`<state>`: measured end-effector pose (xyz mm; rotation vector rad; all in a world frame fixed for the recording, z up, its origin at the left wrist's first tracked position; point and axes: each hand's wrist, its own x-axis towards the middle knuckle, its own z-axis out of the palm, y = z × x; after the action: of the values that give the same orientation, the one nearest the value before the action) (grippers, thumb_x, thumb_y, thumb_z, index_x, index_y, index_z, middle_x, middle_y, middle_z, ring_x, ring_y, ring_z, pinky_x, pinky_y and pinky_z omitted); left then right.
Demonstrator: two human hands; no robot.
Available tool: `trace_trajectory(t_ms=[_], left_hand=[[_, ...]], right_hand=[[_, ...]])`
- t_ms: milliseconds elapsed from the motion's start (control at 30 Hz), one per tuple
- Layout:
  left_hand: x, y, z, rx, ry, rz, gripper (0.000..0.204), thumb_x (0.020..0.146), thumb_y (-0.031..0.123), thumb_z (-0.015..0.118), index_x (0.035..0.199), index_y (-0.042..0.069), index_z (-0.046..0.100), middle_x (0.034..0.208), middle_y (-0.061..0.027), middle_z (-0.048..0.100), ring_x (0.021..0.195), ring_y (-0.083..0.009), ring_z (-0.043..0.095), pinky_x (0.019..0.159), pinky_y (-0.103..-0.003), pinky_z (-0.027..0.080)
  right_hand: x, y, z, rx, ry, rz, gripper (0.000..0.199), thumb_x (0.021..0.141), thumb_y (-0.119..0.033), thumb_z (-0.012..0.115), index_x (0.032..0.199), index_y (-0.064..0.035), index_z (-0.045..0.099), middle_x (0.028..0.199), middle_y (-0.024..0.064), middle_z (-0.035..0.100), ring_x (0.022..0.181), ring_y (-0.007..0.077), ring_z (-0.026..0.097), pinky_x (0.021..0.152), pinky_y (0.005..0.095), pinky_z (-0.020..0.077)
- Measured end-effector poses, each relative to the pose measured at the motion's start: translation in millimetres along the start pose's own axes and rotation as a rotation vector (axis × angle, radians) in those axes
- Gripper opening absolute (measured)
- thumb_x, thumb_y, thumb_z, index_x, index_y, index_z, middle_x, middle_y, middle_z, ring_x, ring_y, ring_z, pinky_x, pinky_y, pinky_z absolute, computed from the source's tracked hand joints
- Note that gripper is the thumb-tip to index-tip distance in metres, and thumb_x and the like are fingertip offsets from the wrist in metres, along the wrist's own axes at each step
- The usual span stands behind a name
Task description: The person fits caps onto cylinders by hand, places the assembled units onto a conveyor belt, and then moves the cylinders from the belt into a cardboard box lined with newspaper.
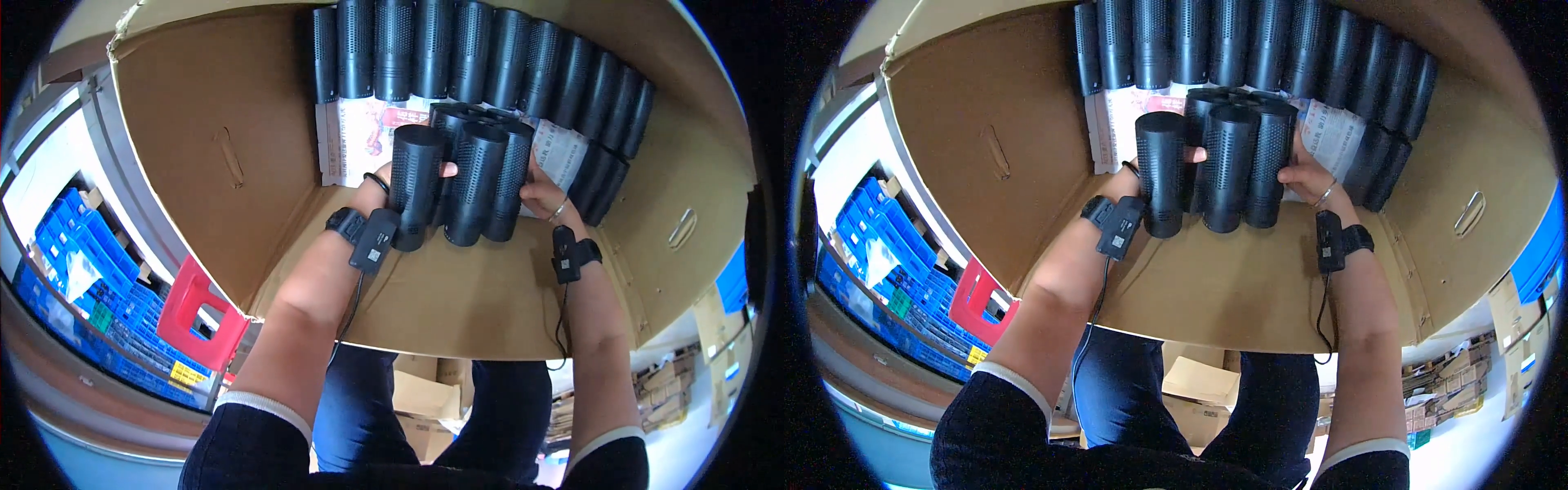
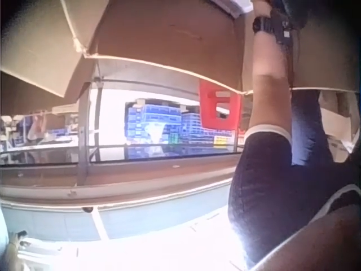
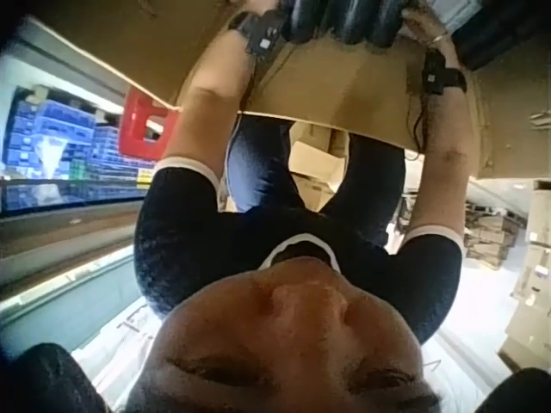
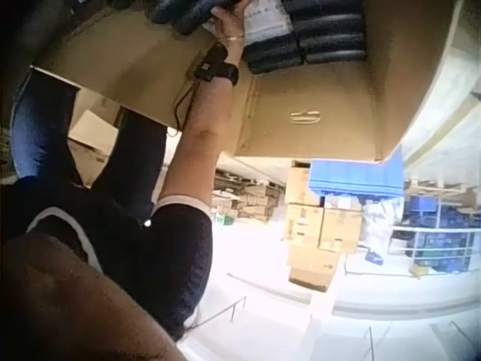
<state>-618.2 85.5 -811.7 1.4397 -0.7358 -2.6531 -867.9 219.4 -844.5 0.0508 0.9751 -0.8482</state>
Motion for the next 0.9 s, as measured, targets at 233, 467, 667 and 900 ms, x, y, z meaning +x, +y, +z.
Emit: trace_trajectory(t_ms=[233, 467, 667, 900], left_hand=[[-8, 2, 3, -0.125, 0.026, -0.267, 0.039, 0.07, 0.031, 0.083, 0.093, 0.007, 0.063, 0.08, -0.0067, 0.065, 0.07, -0.0195, 0.062, 0.063, -0.032, 0.051], [-11, -6, 0, -0.094, 0.052, -0.189, 0.038, 0.071, 0.03, 0.082, 0.094, 0.007, 0.063, 0.081, -0.0067, 0.065, 0.071, -0.0193, 0.062, 0.064, -0.032, 0.051], [-34, 3, 12, -0.125, 0.047, -0.205, 0.037, 0.071, 0.03, 0.082, 0.094, 0.007, 0.063, 0.082, -0.0065, 0.065, 0.072, -0.0187, 0.062, 0.065, -0.032, 0.051], [-123, 78, 73, -0.068, 0.005, -0.173, 0.046, 0.072, 0.029, 0.081, 0.106, 0.005, 0.06, 0.094, -0.0087, 0.065, 0.083, -0.0207, 0.062, 0.074, -0.036, 0.051]], right_hand=[[-7, -4, 13, -0.048, -0.044, -0.031, 0.126, 0.054, -0.025, 0.088, 0.15, -0.0153, 0.008, 0.146, 0.0031, 0.032, 0.132, 0.0203, 0.034, 0.11, 0.0361, 0.0255], [4, 4, -5, 0.05, -0.104, 0.061, 0.117, 0.059, -0.023, 0.082, 0.149, -0.0146, 0.008, 0.144, 0.0056, 0.033, 0.131, 0.0234, 0.034, 0.109, 0.0376, 0.0295], [-28, -16, 24, -0.001, -0.073, 0.051, 0.112, 0.056, -0.038, 0.087, 0.143, -0.0046, 0.025, 0.137, 0.0068, 0.045, 0.124, 0.0206, 0.045, 0.106, 0.0349, 0.035], [-101, -57, 75, -0.007, -0.109, 0.045, 0.102, 0.059, -0.03, 0.087, 0.14, -0.0022, 0.032, 0.13, 0.0074, 0.052, 0.118, 0.0187, 0.052, 0.102, 0.034, 0.0407]])
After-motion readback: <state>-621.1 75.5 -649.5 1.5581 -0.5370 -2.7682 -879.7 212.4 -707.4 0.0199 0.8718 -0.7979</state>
